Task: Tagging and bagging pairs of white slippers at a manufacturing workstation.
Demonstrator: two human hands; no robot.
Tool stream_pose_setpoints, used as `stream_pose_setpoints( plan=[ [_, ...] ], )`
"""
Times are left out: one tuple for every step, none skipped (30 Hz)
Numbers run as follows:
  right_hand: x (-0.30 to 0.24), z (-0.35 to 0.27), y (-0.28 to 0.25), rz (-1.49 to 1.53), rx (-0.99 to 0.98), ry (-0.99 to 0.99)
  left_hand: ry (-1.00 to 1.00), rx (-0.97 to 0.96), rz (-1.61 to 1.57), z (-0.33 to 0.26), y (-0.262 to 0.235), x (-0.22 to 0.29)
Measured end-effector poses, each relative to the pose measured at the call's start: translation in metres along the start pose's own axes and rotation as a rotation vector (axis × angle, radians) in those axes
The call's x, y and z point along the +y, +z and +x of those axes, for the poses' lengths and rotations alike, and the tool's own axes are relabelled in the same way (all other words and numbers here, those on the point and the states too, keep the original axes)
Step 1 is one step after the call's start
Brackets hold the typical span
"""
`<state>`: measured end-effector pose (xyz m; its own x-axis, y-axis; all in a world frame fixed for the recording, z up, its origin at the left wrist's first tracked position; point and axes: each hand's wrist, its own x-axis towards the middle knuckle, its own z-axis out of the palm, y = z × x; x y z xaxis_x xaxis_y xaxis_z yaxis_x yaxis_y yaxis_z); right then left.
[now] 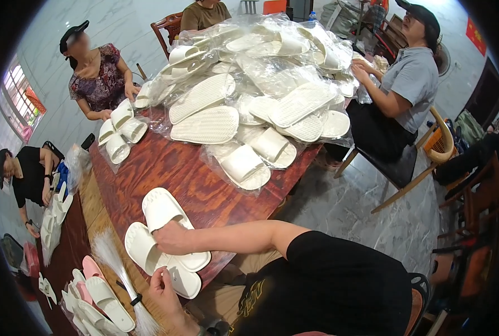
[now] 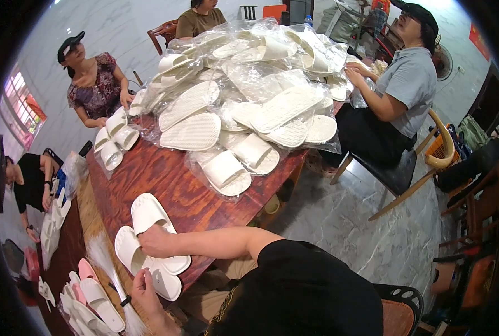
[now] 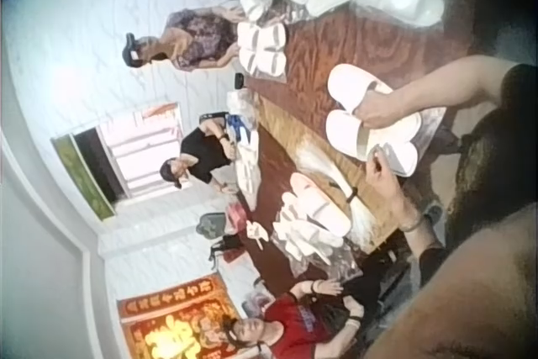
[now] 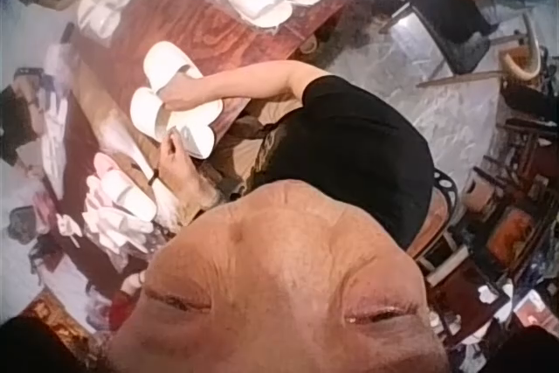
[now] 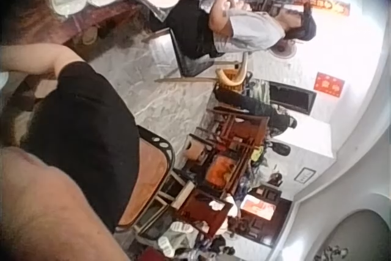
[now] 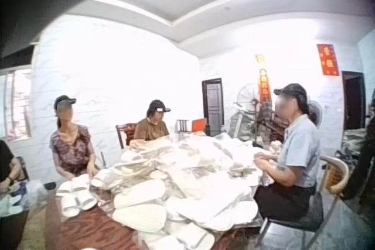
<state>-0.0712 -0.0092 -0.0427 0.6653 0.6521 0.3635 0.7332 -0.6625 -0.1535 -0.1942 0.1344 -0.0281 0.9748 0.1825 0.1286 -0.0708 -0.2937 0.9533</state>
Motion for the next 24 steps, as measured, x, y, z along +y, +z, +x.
stream_pose_setpoints(
  plan=[
    [0.000,0.000,-0.002,0.005,0.005,-0.040,-0.010,0.023,-0.055,0.000,0.004,-0.006],
    [-0.001,-0.001,-0.004,0.010,0.011,-0.081,-0.010,0.021,-0.055,0.000,0.006,-0.011],
    [-0.001,0.000,-0.005,0.010,0.010,-0.079,0.002,0.040,-0.069,0.000,0.008,-0.017],
    [-0.002,-0.001,-0.006,0.011,0.018,-0.080,0.014,0.056,-0.082,0.000,0.010,-0.018],
    [-0.002,-0.001,-0.006,0.011,0.025,-0.081,0.012,0.052,-0.081,-0.001,0.010,-0.017],
    [-0.002,-0.001,-0.004,0.011,0.024,-0.077,0.003,0.053,-0.078,-0.001,0.009,-0.016],
    [-0.002,0.000,0.000,0.040,0.041,-0.046,-0.006,0.057,-0.074,-0.001,0.009,-0.014],
    [-0.002,0.001,0.002,0.068,0.057,-0.015,-0.007,0.056,-0.073,-0.002,0.009,-0.016],
    [-0.001,0.001,0.005,0.068,0.057,-0.013,0.027,0.091,-0.060,-0.002,0.011,-0.020],
    [-0.001,0.001,0.006,0.066,0.083,-0.026,0.061,0.128,-0.047,-0.002,0.011,-0.022],
    [0.000,0.000,0.007,0.063,0.109,-0.038,0.060,0.125,-0.047,-0.003,0.012,-0.024],
    [0.000,0.000,0.007,0.063,0.109,-0.035,0.089,0.135,-0.009,-0.003,0.012,-0.025],
    [0.000,0.000,0.007,0.069,0.111,-0.016,0.116,0.147,0.030,-0.004,0.013,-0.026],
    [0.000,0.000,0.006,0.074,0.113,0.004,0.115,0.143,0.029,-0.005,0.014,-0.026],
    [-0.001,0.001,0.008,0.072,0.112,0.009,0.111,0.176,0.027,-0.006,0.015,-0.025],
    [-0.001,0.002,0.008,0.068,0.070,0.031,0.109,0.201,0.022,-0.005,0.019,-0.023],
    [0.000,0.002,0.009,0.063,0.029,0.055,0.111,0.187,0.015,-0.005,0.019,-0.024],
    [-0.001,0.002,0.009,0.053,0.029,0.070,0.097,0.192,0.023,-0.006,0.016,-0.028],
    [-0.004,0.003,0.007,0.035,0.013,0.043,0.082,0.198,0.030,-0.006,0.014,-0.029],
    [-0.005,0.003,0.006,0.016,-0.004,0.017,0.082,0.188,0.032,-0.007,0.013,-0.029],
    [-0.003,0.002,0.007,0.007,-0.005,0.031,0.085,0.174,0.024,-0.007,0.013,-0.030],
    [-0.002,0.003,0.008,0.035,0.008,0.006,0.064,0.170,0.022,-0.008,0.011,-0.030],
    [-0.002,0.004,0.009,0.065,0.021,-0.021,0.044,0.167,0.021,-0.007,0.010,-0.030],
    [-0.002,0.005,0.011,0.129,0.031,0.066,0.047,0.170,0.022,-0.006,0.011,-0.029]
  ],
)
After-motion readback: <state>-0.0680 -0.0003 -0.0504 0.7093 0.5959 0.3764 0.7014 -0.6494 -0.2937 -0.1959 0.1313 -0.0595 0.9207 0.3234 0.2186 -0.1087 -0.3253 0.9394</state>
